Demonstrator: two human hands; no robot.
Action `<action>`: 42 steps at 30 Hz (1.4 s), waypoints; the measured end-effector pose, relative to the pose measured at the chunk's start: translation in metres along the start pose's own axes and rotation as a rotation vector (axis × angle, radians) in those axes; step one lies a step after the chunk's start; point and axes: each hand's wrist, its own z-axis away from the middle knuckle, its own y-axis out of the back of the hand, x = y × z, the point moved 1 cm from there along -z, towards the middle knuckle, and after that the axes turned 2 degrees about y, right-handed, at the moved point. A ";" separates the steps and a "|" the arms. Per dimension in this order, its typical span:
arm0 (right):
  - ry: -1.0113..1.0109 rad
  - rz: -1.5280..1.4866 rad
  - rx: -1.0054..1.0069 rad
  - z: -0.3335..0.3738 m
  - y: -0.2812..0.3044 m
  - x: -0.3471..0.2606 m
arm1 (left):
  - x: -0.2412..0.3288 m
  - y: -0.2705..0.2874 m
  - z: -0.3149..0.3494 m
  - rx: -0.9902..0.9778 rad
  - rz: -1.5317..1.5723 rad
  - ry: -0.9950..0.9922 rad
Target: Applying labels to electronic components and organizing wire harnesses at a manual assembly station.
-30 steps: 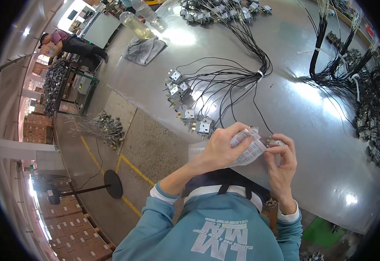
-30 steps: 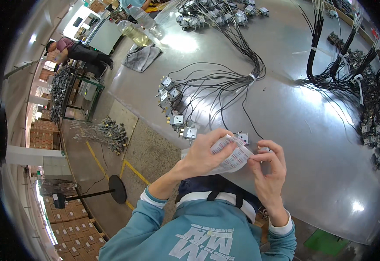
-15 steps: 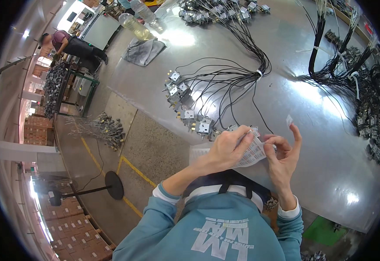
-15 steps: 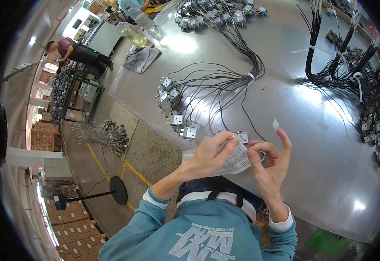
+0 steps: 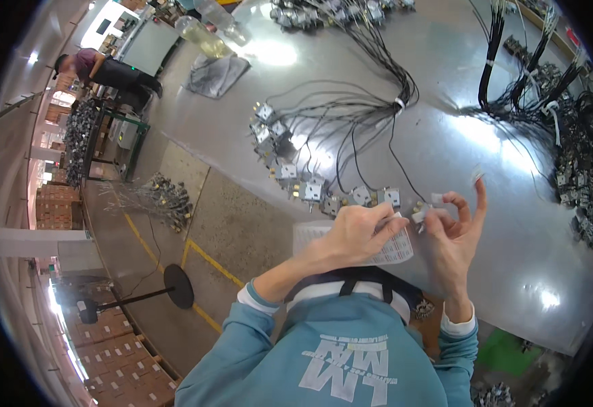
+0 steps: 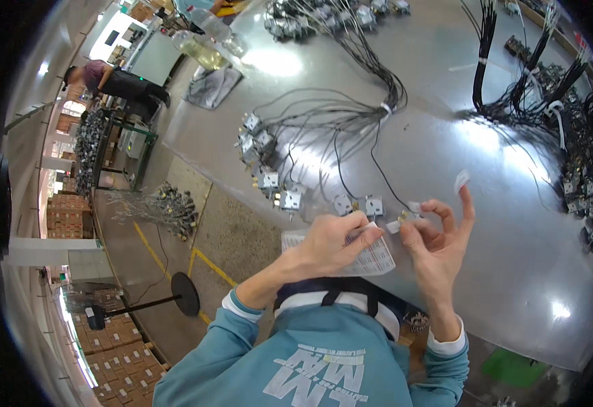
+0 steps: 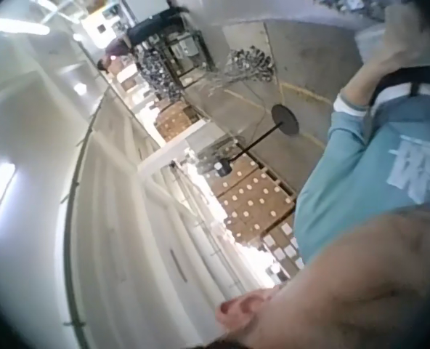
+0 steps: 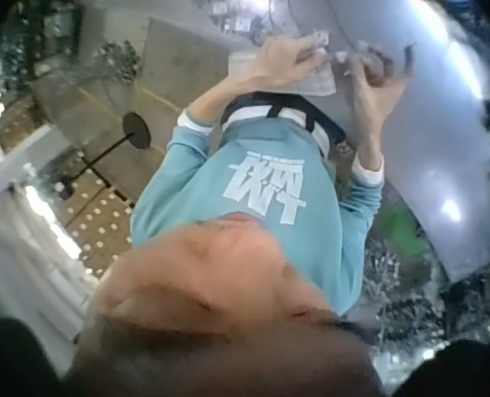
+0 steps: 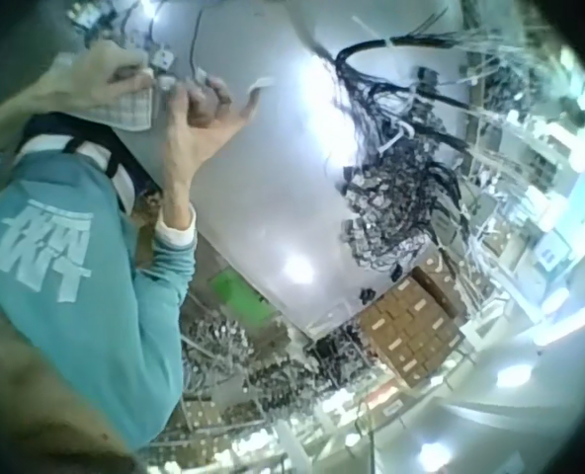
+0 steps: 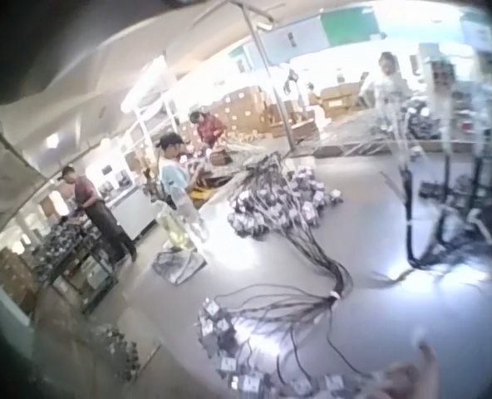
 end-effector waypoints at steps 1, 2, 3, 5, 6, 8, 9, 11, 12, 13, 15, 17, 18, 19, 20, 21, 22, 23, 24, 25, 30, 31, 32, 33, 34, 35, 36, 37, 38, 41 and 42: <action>0.032 0.044 -0.008 -0.001 0.006 -0.007 | -0.002 -0.003 0.002 0.007 -0.018 -0.064; 0.014 0.053 -0.012 -0.004 0.012 -0.012 | -0.001 -0.008 0.006 0.007 -0.006 -0.048; 0.030 0.149 0.017 -0.006 0.021 -0.017 | 0.001 -0.015 0.008 -0.049 -0.035 -0.090; 0.055 0.338 0.052 -0.009 0.038 -0.021 | 0.003 -0.029 0.014 -0.100 -0.059 -0.115; 0.043 0.341 0.040 -0.009 0.047 -0.019 | 0.005 -0.038 0.015 -0.091 -0.121 -0.249; 0.069 0.454 0.016 -0.009 0.058 -0.018 | 0.007 -0.055 0.013 -0.082 -0.174 -0.375; 0.060 0.459 0.009 -0.009 0.060 -0.016 | 0.007 -0.062 0.011 0.040 -0.245 -0.468; 0.043 0.496 -0.032 -0.011 0.060 -0.015 | 0.008 -0.072 0.010 0.155 -0.303 -0.548; 0.030 0.502 -0.033 -0.014 0.058 -0.014 | 0.008 -0.075 0.009 0.199 -0.393 -0.554; 0.037 0.504 -0.037 -0.017 0.054 -0.013 | 0.007 -0.078 0.010 0.241 -0.483 -0.559; 0.031 0.510 -0.040 -0.020 0.050 -0.010 | 0.007 -0.084 0.012 0.224 -0.533 -0.555; 0.048 0.588 -0.064 -0.024 0.046 -0.008 | 0.005 -0.088 0.013 0.214 -0.581 -0.541; 0.034 0.594 -0.071 -0.024 0.045 -0.006 | 0.004 -0.090 0.013 0.212 -0.622 -0.537; 0.063 0.609 -0.079 -0.025 0.045 -0.006 | 0.005 -0.091 0.013 0.210 -0.665 -0.535; 0.091 0.624 -0.087 -0.025 0.045 -0.006 | 0.006 -0.092 0.013 0.209 -0.659 -0.524; 0.081 0.629 -0.094 -0.025 0.045 -0.007 | 0.008 -0.092 0.014 0.188 -0.708 -0.533; 0.105 0.647 -0.100 -0.026 0.045 -0.007 | 0.009 -0.092 0.014 0.165 -0.759 -0.545; 0.130 0.665 -0.106 -0.026 0.044 -0.008 | 0.010 -0.092 0.013 0.164 -0.755 -0.536; 0.122 0.667 -0.112 -0.025 0.044 -0.008 | 0.011 -0.093 0.013 0.166 -0.758 -0.534; 0.137 0.699 -0.126 -0.025 0.044 -0.008 | 0.011 -0.094 0.012 0.169 -0.762 -0.532; 0.167 0.788 -0.155 -0.024 0.042 -0.009 | 0.012 -0.096 0.007 0.178 -0.842 -0.538; 0.176 0.810 -0.156 -0.024 0.042 -0.009 | 0.014 -0.096 0.006 0.175 -0.866 -0.547; 0.186 0.831 -0.157 -0.024 0.042 -0.009 | 0.014 -0.096 0.005 0.174 -0.863 -0.540; 0.180 0.833 -0.162 -0.025 0.044 -0.008 | 0.015 -0.097 0.005 0.178 -0.919 -0.566; 0.224 0.861 -0.183 -0.025 0.045 -0.007 | 0.015 -0.098 0.004 0.182 -0.974 -0.593; 0.269 0.888 -0.205 -0.026 0.047 -0.006 | 0.015 -0.099 0.003 0.181 -0.970 -0.588; 0.264 0.892 -0.209 -0.028 0.047 -0.005 | 0.016 -0.100 0.002 0.190 -1.002 -0.602; 0.355 0.938 -0.229 -0.030 0.046 -0.005 | 0.017 -0.102 0.002 0.201 -1.033 -0.614; 0.448 0.983 -0.249 -0.031 0.046 -0.005 | 0.017 -0.102 0.001 0.202 -1.028 -0.607; 0.397 0.978 -0.140 -0.041 0.058 -0.012 | 0.020 -0.103 -0.002 0.189 -1.088 -0.596; 0.395 0.983 -0.154 -0.041 0.059 -0.017 | 0.021 -0.102 -0.004 0.196 -1.115 -0.623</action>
